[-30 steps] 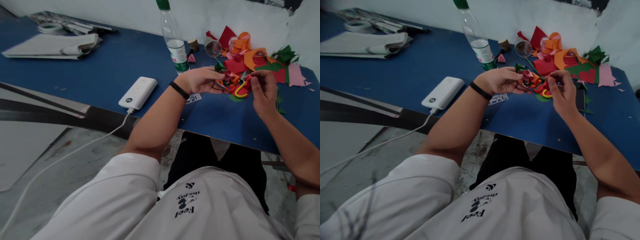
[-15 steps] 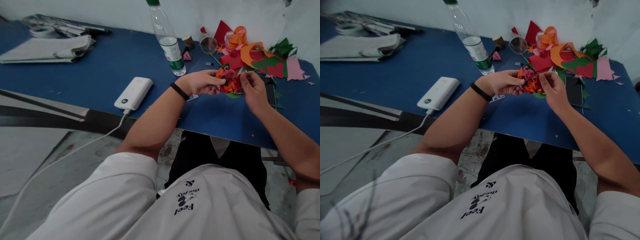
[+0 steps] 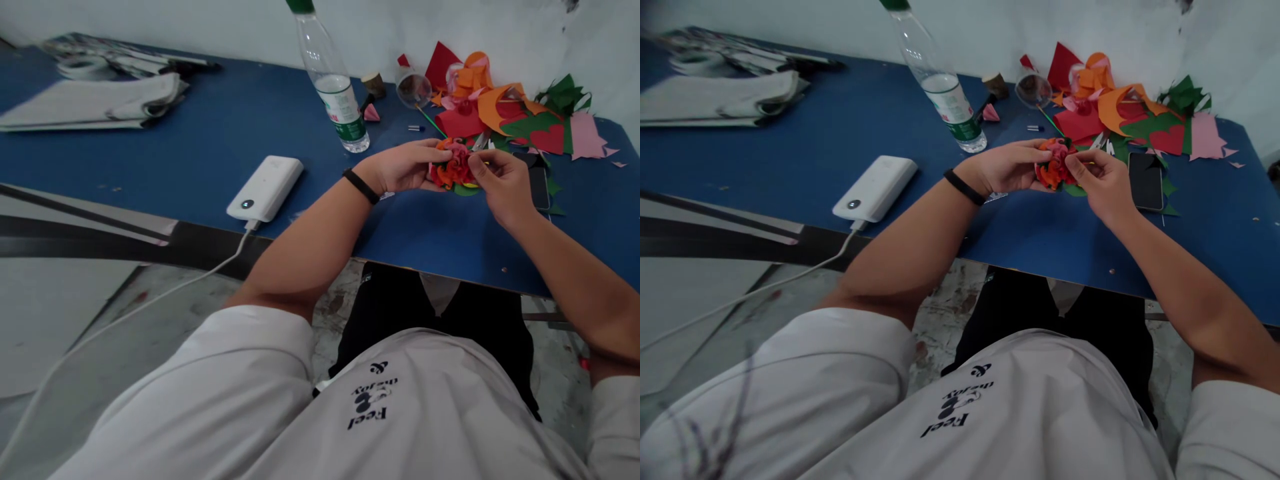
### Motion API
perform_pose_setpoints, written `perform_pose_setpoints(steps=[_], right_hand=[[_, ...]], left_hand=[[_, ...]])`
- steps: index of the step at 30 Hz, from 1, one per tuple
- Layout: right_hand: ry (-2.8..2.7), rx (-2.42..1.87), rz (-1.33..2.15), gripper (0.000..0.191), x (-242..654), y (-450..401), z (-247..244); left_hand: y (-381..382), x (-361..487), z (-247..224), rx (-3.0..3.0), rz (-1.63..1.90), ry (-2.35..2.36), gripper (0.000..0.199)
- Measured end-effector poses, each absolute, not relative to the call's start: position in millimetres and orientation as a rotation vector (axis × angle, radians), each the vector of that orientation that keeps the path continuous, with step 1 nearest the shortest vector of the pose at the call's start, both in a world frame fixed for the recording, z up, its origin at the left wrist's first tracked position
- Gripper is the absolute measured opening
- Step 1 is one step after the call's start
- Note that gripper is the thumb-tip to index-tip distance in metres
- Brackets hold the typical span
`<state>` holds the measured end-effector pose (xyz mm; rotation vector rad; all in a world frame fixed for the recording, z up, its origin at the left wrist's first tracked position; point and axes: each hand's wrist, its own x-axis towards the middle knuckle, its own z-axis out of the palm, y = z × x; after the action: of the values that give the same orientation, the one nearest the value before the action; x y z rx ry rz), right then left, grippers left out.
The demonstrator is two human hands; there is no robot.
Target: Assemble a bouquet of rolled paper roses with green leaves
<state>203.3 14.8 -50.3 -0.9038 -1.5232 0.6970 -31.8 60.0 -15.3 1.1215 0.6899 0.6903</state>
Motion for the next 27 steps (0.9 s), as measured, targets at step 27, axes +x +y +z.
perform_pose_setpoints(steps=[27], right_hand=[[-1.508, -0.890, 0.731, 0.076, 196.5, -4.7, -39.1]], left_hand=[[62.3, -35.6, -25.2, 1.118, 0.810, 0.537, 0.095]])
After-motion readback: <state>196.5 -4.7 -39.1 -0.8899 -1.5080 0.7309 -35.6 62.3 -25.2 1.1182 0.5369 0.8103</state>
